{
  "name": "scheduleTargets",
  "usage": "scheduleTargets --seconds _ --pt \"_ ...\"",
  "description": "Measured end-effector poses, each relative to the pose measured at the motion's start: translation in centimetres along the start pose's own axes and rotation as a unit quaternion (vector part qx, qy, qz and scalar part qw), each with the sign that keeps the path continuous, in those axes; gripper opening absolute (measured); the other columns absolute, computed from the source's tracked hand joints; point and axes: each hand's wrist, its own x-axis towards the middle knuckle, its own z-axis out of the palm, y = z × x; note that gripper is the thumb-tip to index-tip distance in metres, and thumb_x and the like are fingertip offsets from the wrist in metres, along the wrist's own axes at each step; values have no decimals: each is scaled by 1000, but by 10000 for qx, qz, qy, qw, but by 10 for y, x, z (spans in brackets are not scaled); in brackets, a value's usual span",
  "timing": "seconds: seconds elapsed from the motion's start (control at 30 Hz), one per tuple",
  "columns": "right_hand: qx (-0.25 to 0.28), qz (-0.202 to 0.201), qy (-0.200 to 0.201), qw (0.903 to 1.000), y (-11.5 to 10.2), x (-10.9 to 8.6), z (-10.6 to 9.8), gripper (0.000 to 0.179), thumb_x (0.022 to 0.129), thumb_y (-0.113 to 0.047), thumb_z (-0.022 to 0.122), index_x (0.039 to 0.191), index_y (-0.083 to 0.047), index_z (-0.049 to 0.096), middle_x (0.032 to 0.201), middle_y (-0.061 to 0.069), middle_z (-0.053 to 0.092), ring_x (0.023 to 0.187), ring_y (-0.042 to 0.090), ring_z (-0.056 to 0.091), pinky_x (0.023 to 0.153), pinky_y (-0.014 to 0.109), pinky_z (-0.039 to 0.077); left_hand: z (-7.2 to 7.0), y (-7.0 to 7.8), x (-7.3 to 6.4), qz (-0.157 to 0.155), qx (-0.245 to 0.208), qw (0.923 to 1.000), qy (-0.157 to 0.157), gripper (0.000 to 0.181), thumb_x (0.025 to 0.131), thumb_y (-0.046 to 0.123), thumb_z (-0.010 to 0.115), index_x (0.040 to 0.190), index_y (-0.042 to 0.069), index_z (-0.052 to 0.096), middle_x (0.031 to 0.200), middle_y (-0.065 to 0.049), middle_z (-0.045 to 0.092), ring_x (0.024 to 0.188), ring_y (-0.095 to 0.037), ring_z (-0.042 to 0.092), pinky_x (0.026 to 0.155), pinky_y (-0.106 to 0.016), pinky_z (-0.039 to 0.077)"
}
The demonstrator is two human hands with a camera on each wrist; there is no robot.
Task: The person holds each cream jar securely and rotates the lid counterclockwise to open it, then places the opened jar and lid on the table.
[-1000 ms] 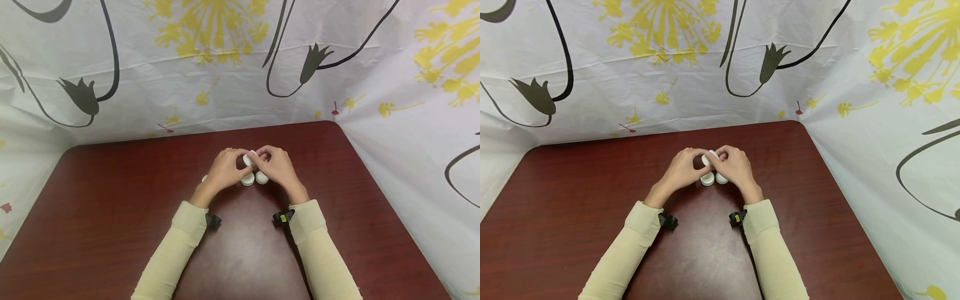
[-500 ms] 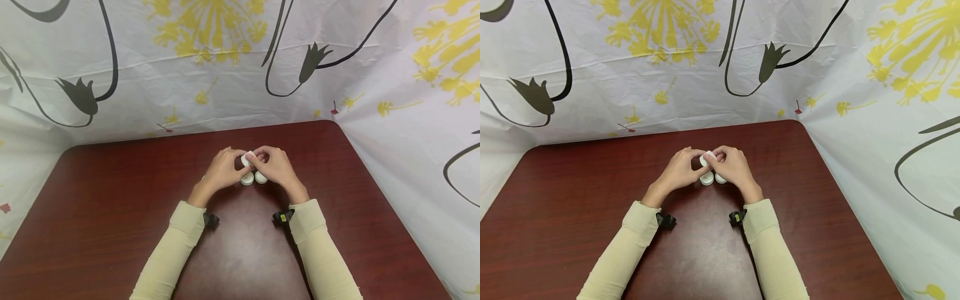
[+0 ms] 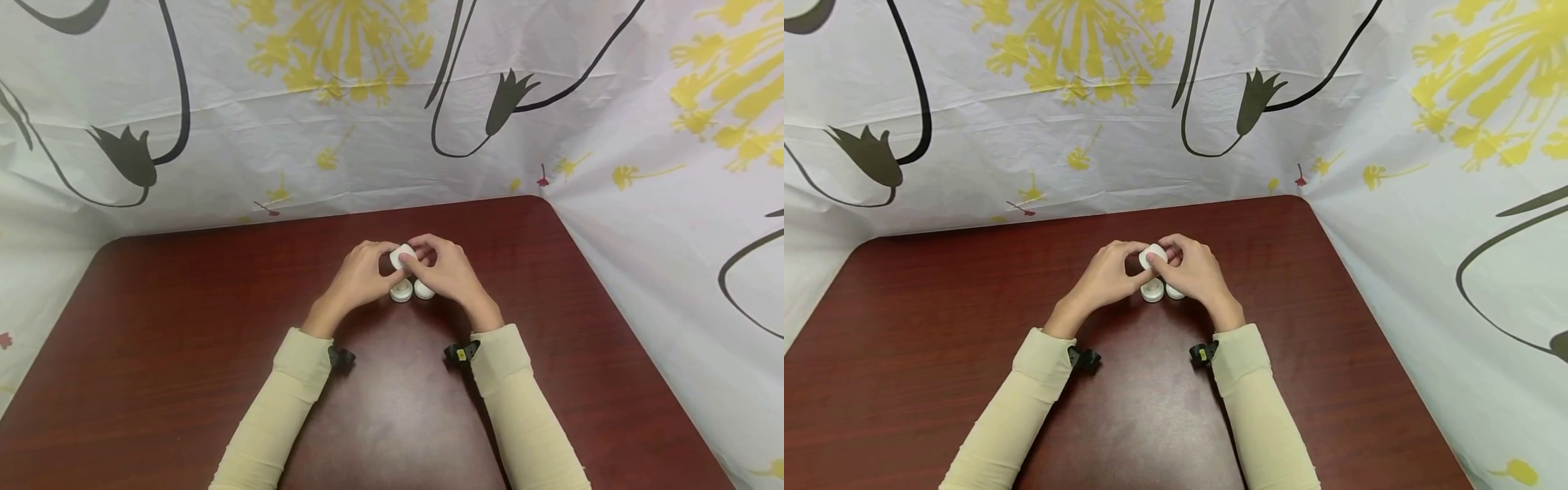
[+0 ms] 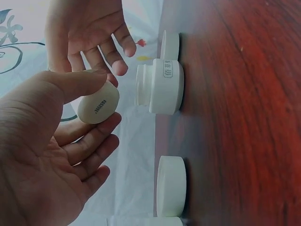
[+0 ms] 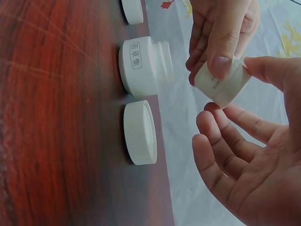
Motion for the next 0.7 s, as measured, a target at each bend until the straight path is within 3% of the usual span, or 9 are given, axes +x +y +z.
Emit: scheduleTargets --seconds 0.2,0.43,0.7 --pt "-59 252 79 9996 -1 -2 -1 54 100 -58 63 132 -14 70 112 8 78 103 24 76 90 46 60 0 2 0 -105 57 9999 -35 48 93 34 79 133 9 72 132 -7 76 126 -32 66 111 -50 51" --pt "-390 305 260 9984 -6 -4 -2 49 96 -66 64 110 -20 75 94 1 74 86 20 68 77 38 52 -2 5 -1 -147 84 9999 -29 48 93 35 80 133 9 72 132 -7 76 129 -33 65 113 -50 50" --pt "-430 37 332 9985 -1 -4 0 38 97 -54 71 112 -20 75 92 1 72 84 18 67 73 35 51 -2 4 -2 -76 47 9999 -73 49 93 36 78 135 9 71 134 -8 74 129 -33 64 113 -52 49"
